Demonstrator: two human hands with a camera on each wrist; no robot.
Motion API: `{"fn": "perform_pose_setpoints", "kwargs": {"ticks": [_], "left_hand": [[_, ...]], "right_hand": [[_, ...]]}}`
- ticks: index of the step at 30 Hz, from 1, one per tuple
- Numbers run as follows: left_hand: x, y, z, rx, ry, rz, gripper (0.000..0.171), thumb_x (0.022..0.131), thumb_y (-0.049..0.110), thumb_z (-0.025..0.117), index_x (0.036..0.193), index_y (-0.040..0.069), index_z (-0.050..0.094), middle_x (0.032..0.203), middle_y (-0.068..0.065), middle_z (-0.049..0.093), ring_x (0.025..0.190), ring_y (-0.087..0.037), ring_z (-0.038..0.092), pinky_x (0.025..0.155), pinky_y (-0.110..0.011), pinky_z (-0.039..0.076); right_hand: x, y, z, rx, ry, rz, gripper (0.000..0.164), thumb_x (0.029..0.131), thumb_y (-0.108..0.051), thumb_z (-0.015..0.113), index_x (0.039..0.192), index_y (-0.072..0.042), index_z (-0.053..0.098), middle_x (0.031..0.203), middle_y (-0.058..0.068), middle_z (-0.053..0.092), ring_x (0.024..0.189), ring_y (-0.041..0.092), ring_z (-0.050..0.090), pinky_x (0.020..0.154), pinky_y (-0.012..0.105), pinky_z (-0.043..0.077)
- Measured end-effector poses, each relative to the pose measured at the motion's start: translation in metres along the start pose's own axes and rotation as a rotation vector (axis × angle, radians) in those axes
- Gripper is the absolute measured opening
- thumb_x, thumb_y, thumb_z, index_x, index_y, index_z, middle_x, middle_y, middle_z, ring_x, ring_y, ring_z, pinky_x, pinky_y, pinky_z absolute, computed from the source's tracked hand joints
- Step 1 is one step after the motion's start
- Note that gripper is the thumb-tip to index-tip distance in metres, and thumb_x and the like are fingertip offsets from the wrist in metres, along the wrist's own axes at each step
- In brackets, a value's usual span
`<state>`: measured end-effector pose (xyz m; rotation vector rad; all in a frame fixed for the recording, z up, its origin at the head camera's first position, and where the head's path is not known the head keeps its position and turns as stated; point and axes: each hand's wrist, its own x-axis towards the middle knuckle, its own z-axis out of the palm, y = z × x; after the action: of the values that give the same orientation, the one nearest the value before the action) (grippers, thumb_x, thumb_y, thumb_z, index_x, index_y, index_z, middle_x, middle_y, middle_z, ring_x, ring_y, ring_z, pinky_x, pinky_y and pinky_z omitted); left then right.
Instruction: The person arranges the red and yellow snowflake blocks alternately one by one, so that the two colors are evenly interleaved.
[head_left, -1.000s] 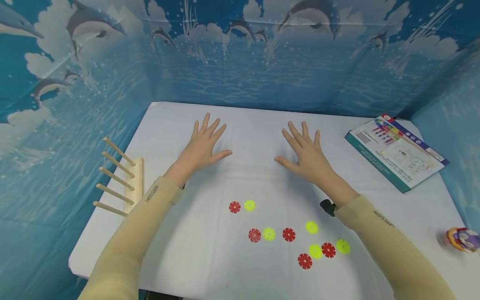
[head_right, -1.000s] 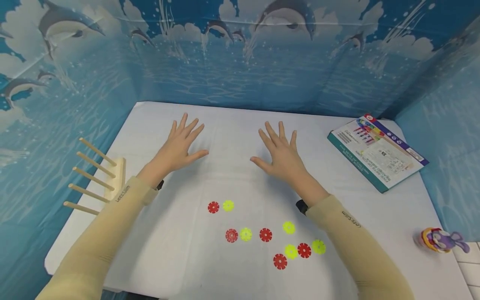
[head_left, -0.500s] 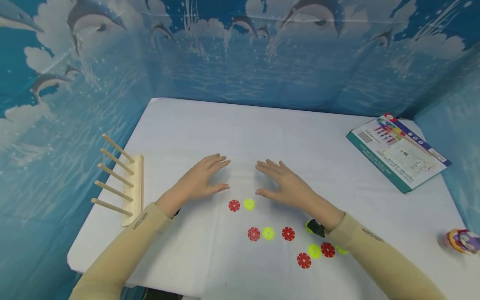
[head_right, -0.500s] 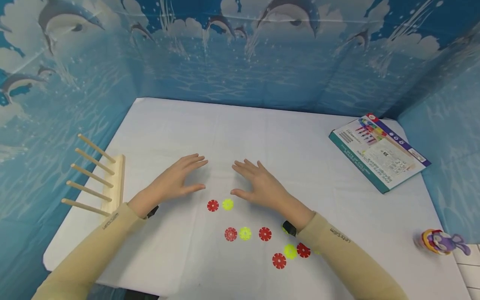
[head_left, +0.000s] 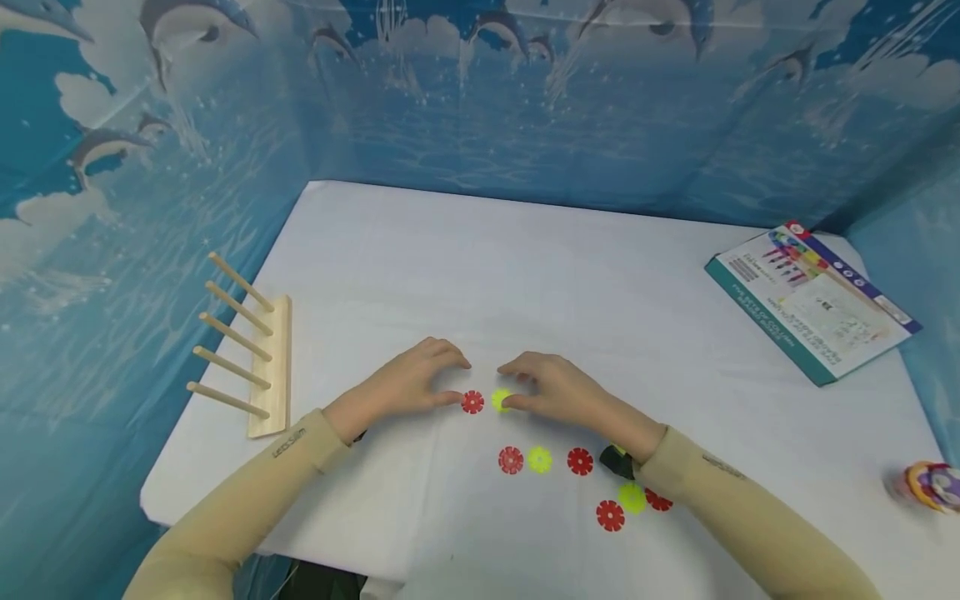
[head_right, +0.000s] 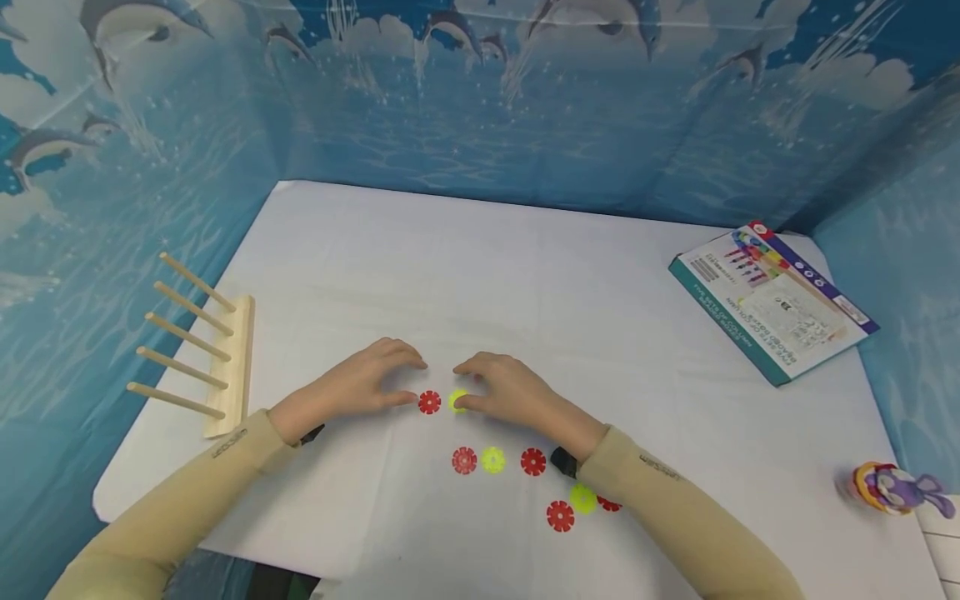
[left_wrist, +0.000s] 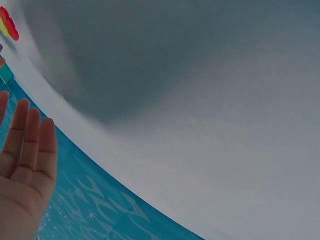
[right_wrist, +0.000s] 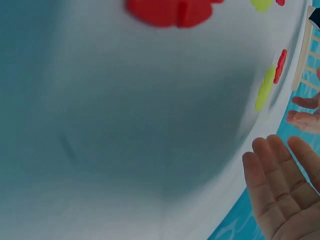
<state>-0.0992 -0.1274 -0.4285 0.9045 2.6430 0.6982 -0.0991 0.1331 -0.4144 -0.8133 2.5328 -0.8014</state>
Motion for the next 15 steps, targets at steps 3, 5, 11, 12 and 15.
{"fn": "perform_pose_setpoints", "kwargs": {"ticks": [3, 5, 11, 12, 15], "left_hand": [[0.002, 0.003, 0.004, -0.003, -0.036, -0.011, 0.038, 0.087, 0.029, 0.075, 0.12, 0.012, 0.065, 0.121, -0.002, 0.061, 0.116, -0.021, 0.054, 0.1, -0.039, 0.046], [0.004, 0.006, 0.007, -0.011, -0.061, -0.02, 0.036, 0.088, 0.029, 0.074, 0.119, 0.012, 0.066, 0.117, -0.001, 0.061, 0.112, -0.02, 0.055, 0.098, -0.038, 0.047], [0.013, 0.013, 0.013, -0.01, -0.135, -0.03, 0.032, 0.086, 0.028, 0.076, 0.112, 0.013, 0.066, 0.104, 0.0, 0.059, 0.096, -0.015, 0.054, 0.088, -0.033, 0.049], [0.014, 0.014, 0.014, 0.001, -0.146, -0.029, 0.031, 0.086, 0.028, 0.076, 0.111, 0.013, 0.065, 0.102, 0.001, 0.058, 0.093, -0.014, 0.053, 0.086, -0.031, 0.048], [0.016, 0.015, 0.018, 0.027, -0.164, -0.023, 0.03, 0.085, 0.026, 0.077, 0.108, 0.012, 0.064, 0.097, 0.002, 0.054, 0.087, -0.012, 0.05, 0.08, -0.027, 0.047]], "right_hand": [[0.005, -0.001, 0.004, -0.005, -0.029, 0.023, 0.043, 0.083, -0.029, 0.079, 0.12, -0.01, 0.069, 0.11, 0.001, 0.07, 0.097, 0.017, 0.064, 0.083, 0.033, 0.053], [0.008, -0.002, 0.005, -0.01, -0.049, 0.039, 0.039, 0.083, -0.028, 0.079, 0.117, -0.011, 0.07, 0.107, 0.0, 0.07, 0.094, 0.015, 0.063, 0.082, 0.032, 0.053], [0.015, -0.004, 0.009, -0.004, -0.104, 0.086, 0.034, 0.08, -0.022, 0.082, 0.11, -0.012, 0.072, 0.098, -0.003, 0.065, 0.086, 0.013, 0.056, 0.075, 0.027, 0.049], [0.016, -0.005, 0.01, -0.003, -0.112, 0.091, 0.034, 0.079, -0.021, 0.083, 0.11, -0.012, 0.072, 0.096, -0.003, 0.063, 0.085, 0.012, 0.055, 0.074, 0.026, 0.048], [0.018, -0.006, 0.013, -0.002, -0.133, 0.097, 0.033, 0.078, -0.018, 0.083, 0.108, -0.011, 0.071, 0.092, -0.002, 0.059, 0.083, 0.012, 0.052, 0.072, 0.024, 0.047]]}}
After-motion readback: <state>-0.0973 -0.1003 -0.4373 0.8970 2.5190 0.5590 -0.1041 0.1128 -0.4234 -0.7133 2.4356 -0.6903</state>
